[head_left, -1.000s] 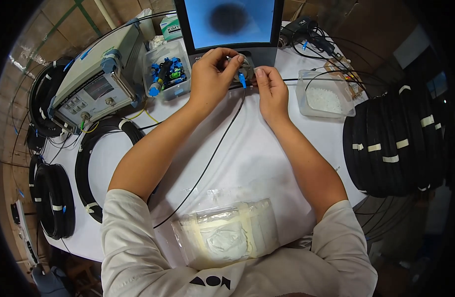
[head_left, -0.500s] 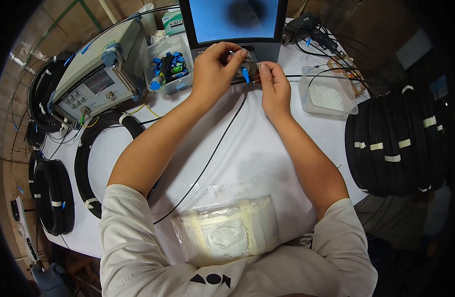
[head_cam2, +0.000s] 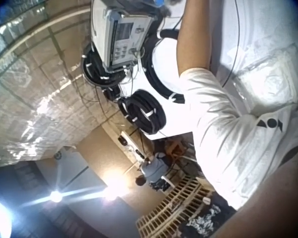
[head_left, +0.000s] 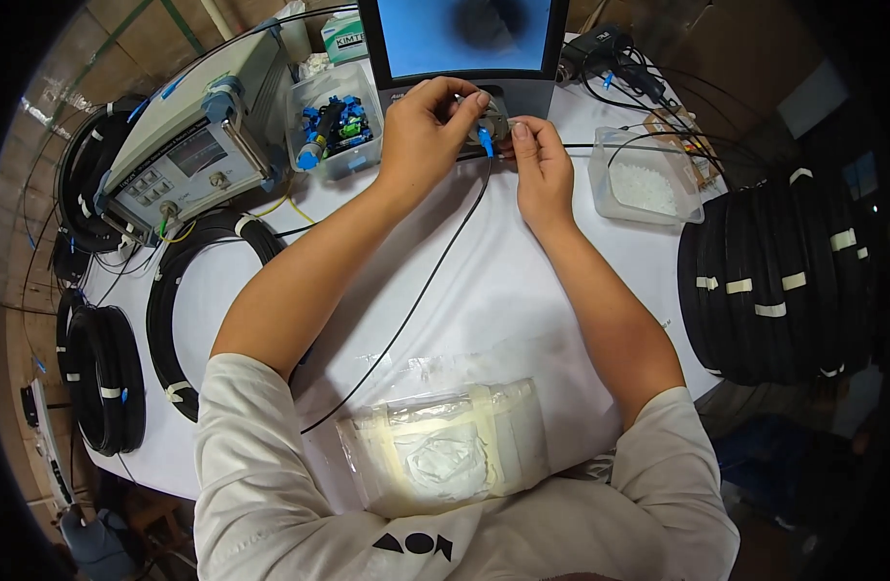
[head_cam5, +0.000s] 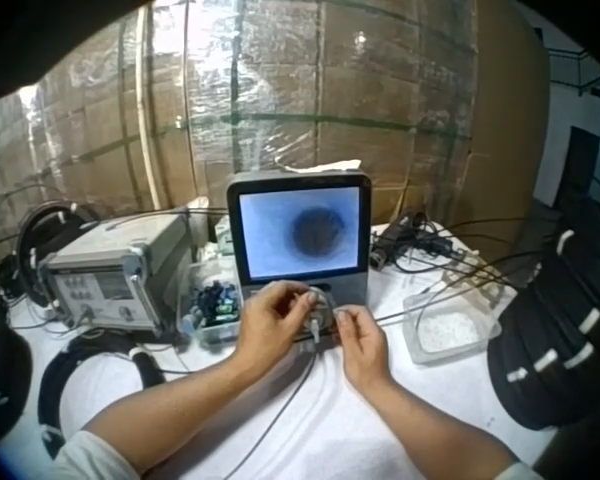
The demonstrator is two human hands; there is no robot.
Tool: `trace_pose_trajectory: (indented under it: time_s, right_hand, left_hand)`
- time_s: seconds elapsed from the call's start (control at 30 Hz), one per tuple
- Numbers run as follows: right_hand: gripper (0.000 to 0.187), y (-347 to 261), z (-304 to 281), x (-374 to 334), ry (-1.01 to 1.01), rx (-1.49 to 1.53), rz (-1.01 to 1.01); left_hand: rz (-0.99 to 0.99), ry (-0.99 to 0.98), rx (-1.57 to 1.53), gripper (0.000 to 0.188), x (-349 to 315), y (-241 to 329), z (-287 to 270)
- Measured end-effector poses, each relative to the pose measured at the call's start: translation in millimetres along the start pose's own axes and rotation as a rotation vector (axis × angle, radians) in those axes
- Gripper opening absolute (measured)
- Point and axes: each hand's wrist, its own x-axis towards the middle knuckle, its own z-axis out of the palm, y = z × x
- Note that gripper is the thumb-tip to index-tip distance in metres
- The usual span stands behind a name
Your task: Inspecting and adjusting a cable connector under a digital microscope magnification.
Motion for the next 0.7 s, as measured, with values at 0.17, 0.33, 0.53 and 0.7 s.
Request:
trace_pose_trajectory:
  time_s: [0.17, 0.33, 0.53, 0.7]
  right_hand:
    - [0.026, 0.7, 0.1, -0.8, -0.009, 0.016, -0.006]
    - [0.025, -1.4, 1.0, -1.6, -0.005, 0.041, -0.006]
    - [0.025, -0.4, 0.5, -2.4, -0.012, 0.053, 0.02]
    - [0.026, 1.1, -1.2, -0.6, -0.012, 0.03, 0.014]
  left_hand:
    - [-0.003, 0.004, -0.038, 0.022, -0.7, 2.3, 0.1]
    - [-0.01, -0.008, -0.045, 0.022, -0.9, 2.5, -0.6]
    - [-0.012, -0.014, -0.047, 0.022, -2.4, 5.1, -1.9]
    - [-0.017, -0.017, -0.028, 0.022, -1.0, 6.2, -1.5]
